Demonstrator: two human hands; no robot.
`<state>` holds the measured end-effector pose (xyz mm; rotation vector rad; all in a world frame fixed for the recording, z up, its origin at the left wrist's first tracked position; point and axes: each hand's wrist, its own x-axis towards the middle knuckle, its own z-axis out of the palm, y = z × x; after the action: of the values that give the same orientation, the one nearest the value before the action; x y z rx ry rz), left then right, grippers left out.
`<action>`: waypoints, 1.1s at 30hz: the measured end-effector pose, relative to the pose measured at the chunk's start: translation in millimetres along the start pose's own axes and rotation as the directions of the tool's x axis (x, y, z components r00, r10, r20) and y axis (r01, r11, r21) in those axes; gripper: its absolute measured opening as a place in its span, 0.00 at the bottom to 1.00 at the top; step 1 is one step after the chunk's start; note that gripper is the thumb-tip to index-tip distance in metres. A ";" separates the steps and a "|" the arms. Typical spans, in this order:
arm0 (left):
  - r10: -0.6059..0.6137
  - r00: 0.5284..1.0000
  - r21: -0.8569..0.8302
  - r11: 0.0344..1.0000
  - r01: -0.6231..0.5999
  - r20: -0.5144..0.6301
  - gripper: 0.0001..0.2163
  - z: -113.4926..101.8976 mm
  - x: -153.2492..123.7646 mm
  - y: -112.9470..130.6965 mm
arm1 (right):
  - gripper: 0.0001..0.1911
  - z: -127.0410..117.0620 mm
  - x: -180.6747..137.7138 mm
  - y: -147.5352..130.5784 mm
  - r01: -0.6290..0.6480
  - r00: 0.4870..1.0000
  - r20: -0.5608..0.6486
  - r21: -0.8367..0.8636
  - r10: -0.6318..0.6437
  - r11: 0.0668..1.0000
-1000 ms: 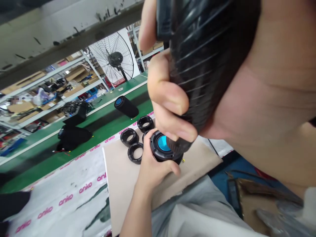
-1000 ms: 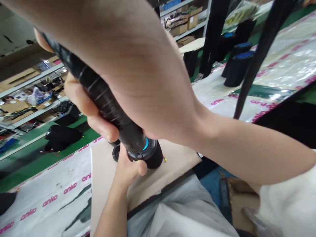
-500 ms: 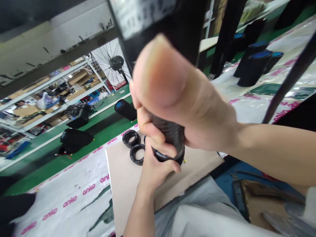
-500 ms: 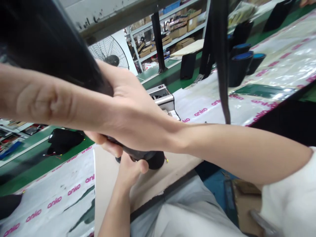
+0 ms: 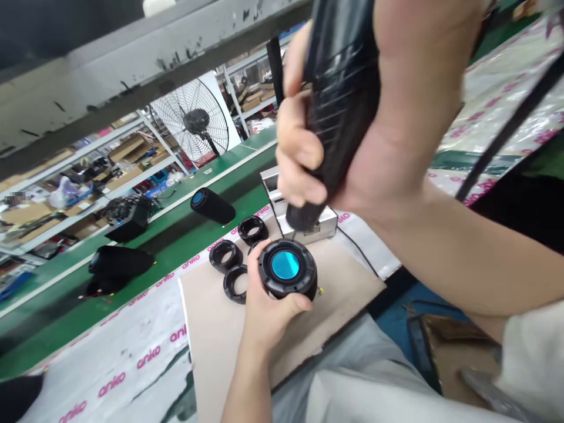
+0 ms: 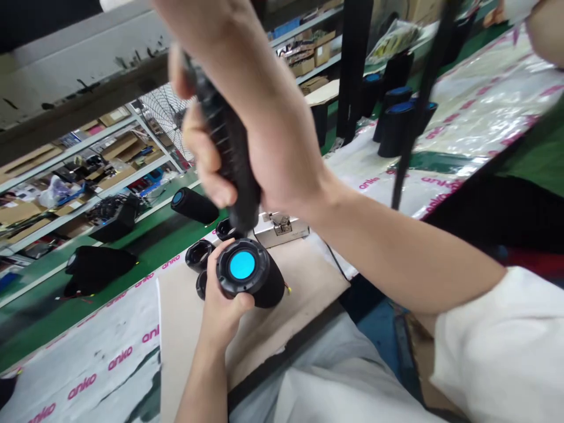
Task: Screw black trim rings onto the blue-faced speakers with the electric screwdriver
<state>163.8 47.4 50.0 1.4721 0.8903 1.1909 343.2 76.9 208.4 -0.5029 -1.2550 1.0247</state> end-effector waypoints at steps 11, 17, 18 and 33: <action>-0.026 0.999 0.029 0.999 0.028 -0.037 0.51 3.5 -0.1 0.1 | 0.30 -56.5 13.3 106.9 0.186 0.942 -0.263 -0.101 -0.206 0.977; -0.031 0.999 -0.013 0.999 0.031 -0.036 0.49 1.8 -2.3 -3.4 | 0.31 -59.1 7.0 90.9 0.006 0.980 -0.200 -0.018 -0.009 1.000; -0.038 0.999 -0.017 0.999 0.037 -0.033 0.49 2.1 -2.7 -3.9 | 0.30 -56.0 5.8 81.8 0.012 0.979 -0.204 0.007 -0.010 1.000; 0.017 1.000 0.008 1.000 -0.017 -0.019 0.45 5.9 1.1 1.6 | 0.30 46.9 22.9 8.5 -0.171 0.950 0.280 0.105 0.136 0.980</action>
<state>169.7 46.7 51.7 1.4791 0.8983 1.2170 295.7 90.6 227.2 -0.3732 -1.3961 1.3328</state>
